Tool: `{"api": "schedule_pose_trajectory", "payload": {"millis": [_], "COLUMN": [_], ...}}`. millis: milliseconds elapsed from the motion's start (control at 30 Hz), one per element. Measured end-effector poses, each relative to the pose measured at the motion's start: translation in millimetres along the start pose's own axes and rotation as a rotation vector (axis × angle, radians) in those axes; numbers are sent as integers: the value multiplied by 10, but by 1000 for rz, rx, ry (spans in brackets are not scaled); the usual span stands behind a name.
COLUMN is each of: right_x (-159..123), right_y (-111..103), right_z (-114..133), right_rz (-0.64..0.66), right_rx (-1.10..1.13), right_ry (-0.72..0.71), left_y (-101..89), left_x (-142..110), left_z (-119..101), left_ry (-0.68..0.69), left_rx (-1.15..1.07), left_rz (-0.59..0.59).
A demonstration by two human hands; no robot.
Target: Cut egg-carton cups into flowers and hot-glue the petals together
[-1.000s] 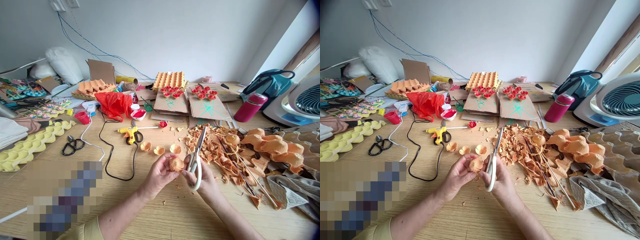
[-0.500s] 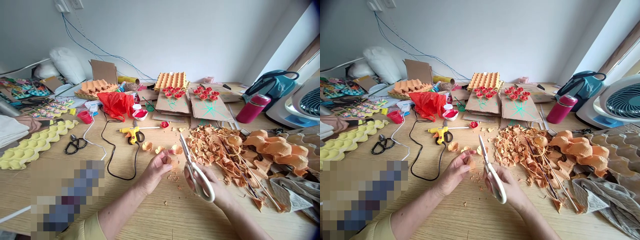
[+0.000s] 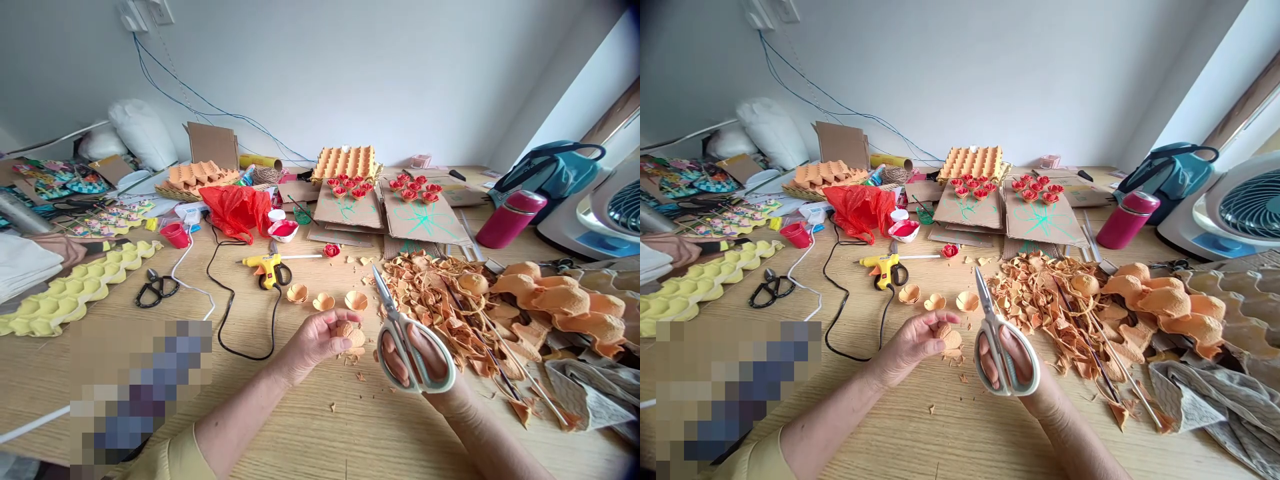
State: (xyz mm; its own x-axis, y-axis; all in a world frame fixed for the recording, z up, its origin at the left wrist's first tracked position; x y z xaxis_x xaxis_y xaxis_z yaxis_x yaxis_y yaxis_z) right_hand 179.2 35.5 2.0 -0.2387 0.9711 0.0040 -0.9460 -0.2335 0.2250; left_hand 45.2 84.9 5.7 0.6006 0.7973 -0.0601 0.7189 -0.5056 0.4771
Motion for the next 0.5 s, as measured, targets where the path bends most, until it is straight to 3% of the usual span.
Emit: {"api": "schedule_pose_trajectory", "payload": {"millis": [133, 233, 367, 500], "right_x": [12, 1, -24, -44], "right_y": [-106, -98, -38, -33], "right_z": [33, 15, 0, -39], "right_rz": [-79, -72, -24, 3], "right_rx": [-73, -88, -106, -135], "right_ry": [-34, -33, -43, -44], "left_y": [-148, -185, -220, -322], "left_x": [-67, -141, -200, -215], "left_z": [-393, -485, -406, -365], "left_ry": [312, 438, 450, 363], "left_rx": [617, 915, 1147, 1206], "left_rz": [-163, -148, -74, -118]}}
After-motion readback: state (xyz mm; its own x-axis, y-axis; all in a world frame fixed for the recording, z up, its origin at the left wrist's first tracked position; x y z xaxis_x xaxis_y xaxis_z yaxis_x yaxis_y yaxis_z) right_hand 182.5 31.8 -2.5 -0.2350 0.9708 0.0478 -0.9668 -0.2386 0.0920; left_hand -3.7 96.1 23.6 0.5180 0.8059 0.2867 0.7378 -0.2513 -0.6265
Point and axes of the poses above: each hand's wrist, its own x-axis towards the middle knuckle, its own y-axis out of the palm, z = x × y, the point moved 9 cm from there along x, towards the middle knuckle, and after that the axes turned 11 degrees about -x, right-handed, at the moved point
